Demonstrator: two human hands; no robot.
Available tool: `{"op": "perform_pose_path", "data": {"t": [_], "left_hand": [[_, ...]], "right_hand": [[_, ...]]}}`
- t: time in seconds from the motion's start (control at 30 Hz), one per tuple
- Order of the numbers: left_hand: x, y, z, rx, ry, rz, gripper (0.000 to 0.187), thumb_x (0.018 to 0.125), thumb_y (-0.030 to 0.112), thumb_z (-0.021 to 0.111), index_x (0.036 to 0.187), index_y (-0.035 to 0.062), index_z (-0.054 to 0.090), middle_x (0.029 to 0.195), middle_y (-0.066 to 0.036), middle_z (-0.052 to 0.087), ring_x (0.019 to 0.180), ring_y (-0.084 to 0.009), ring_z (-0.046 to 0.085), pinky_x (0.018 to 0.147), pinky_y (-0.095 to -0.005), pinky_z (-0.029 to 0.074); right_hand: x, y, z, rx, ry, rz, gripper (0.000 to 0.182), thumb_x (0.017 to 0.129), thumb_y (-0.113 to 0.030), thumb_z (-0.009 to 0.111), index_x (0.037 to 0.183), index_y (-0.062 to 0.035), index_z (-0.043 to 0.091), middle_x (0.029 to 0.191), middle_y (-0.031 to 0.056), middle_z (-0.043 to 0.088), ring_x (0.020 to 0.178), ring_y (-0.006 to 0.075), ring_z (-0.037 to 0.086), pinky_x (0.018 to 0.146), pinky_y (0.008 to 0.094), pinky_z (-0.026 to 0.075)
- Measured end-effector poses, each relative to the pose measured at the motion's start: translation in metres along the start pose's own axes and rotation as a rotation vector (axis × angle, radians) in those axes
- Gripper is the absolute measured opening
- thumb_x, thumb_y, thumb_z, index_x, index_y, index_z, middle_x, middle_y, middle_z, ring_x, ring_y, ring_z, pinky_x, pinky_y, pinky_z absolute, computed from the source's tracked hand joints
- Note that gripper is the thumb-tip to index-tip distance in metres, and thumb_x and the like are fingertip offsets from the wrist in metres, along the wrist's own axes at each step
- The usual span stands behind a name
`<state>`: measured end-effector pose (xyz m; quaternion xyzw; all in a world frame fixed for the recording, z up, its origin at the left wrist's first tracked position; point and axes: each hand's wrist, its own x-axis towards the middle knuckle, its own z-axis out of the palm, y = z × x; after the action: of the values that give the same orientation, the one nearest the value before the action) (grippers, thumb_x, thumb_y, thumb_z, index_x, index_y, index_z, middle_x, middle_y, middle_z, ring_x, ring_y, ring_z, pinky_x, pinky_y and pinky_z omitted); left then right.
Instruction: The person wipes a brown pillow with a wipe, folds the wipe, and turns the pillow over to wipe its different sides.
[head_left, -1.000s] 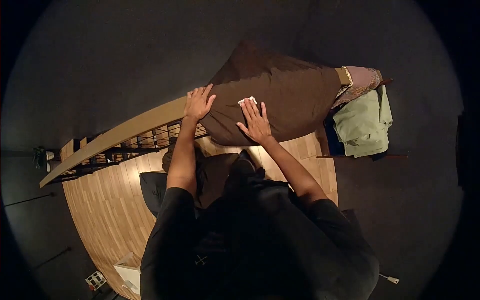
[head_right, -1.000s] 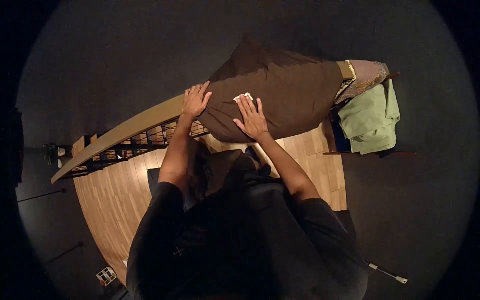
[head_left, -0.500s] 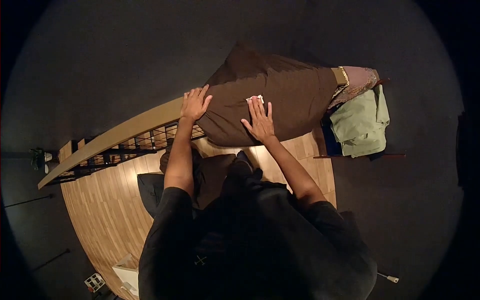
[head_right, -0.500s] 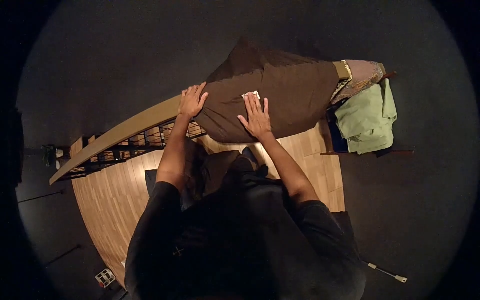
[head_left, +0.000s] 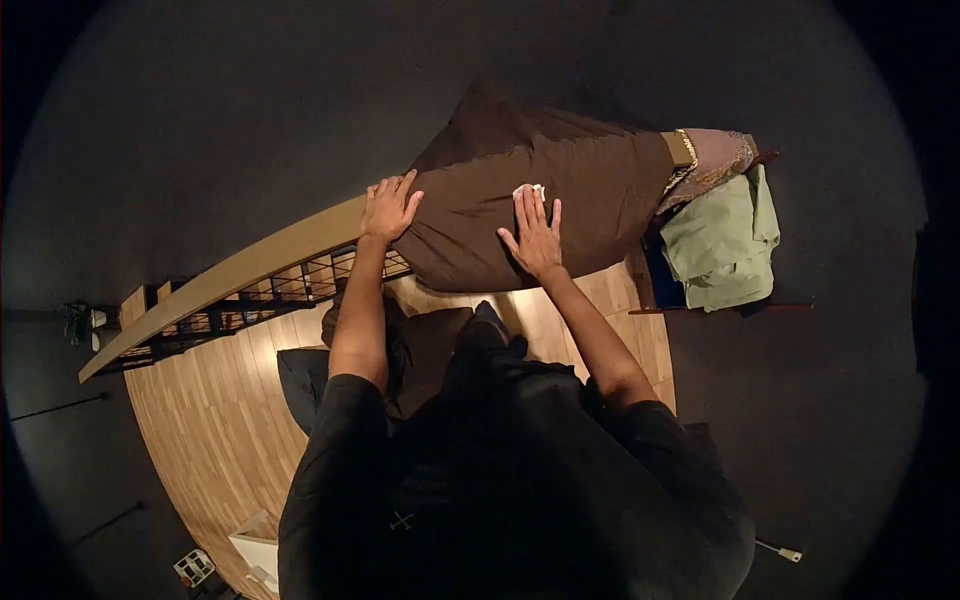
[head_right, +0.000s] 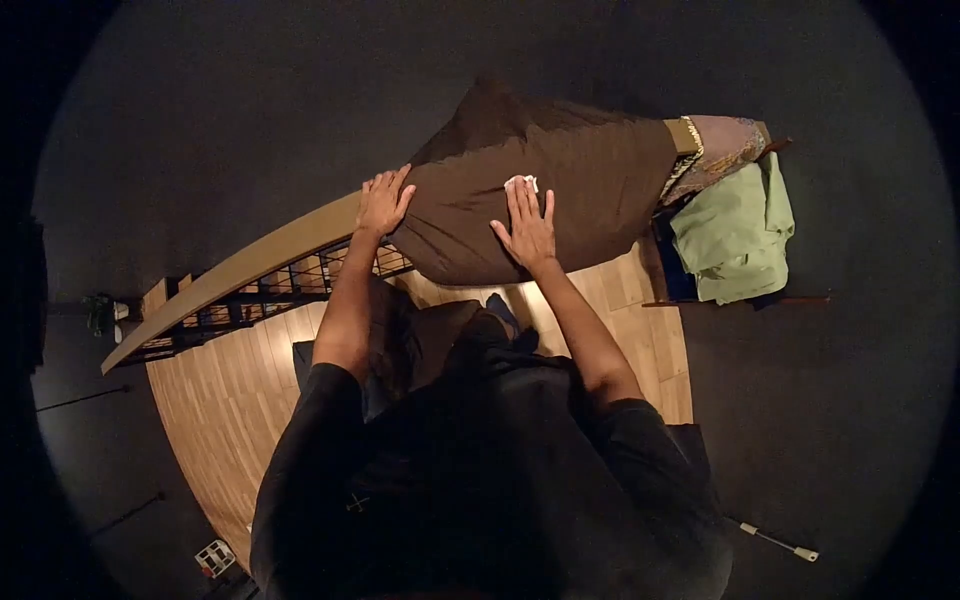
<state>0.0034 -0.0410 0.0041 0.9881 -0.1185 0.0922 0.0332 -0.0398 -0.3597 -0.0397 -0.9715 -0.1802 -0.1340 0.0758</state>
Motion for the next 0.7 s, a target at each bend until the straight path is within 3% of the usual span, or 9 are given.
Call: {"op": "perform_pose_path", "data": {"t": [0.17,0.33,0.5,0.7], "left_hand": [[-0.001,-0.001,0.005,-0.018,0.028,0.006,0.053,0.103,0.044,0.039,0.146,0.0124,0.045,0.124,-0.011,0.059,0.108,-0.0286,0.056,0.096,-0.0419,0.040],[0.000,-0.001,0.004,0.000,0.039,0.014,0.053,0.103,0.044,0.040,0.145,0.0118,0.046,0.125,-0.011,0.059,0.108,-0.0285,0.057,0.096,-0.0417,0.040],[0.000,-0.003,0.009,-0.015,0.055,0.009,0.053,0.101,0.046,0.042,0.143,0.0134,0.049,0.122,-0.009,0.061,0.108,-0.0273,0.058,0.096,-0.0426,0.042],[-0.002,-0.003,0.009,-0.021,0.063,0.009,0.054,0.102,0.047,0.041,0.143,0.0133,0.048,0.122,-0.009,0.060,0.108,-0.0276,0.057,0.096,-0.0429,0.042]], "right_hand": [[-0.073,0.001,0.019,0.017,-0.075,-0.041,0.078,0.100,-0.052,0.040,0.156,-0.0025,0.022,0.165,0.0127,0.015,0.153,0.0250,0.012,0.121,0.0560,0.006],[-0.078,0.011,0.011,-0.007,-0.135,-0.035,0.078,0.099,-0.052,0.041,0.156,-0.0020,0.022,0.165,0.0140,0.015,0.153,0.0260,0.012,0.121,0.0567,0.005],[-0.010,0.019,-0.004,-0.041,-0.001,0.076,0.081,0.099,-0.055,0.039,0.156,-0.0010,0.019,0.165,0.0150,0.014,0.153,0.0265,0.012,0.120,0.0574,0.002],[-0.070,0.008,0.012,-0.028,-0.159,0.036,0.081,0.099,-0.056,0.037,0.156,-0.0004,0.019,0.165,0.0150,0.013,0.153,0.0262,0.010,0.120,0.0578,0.003]]}}
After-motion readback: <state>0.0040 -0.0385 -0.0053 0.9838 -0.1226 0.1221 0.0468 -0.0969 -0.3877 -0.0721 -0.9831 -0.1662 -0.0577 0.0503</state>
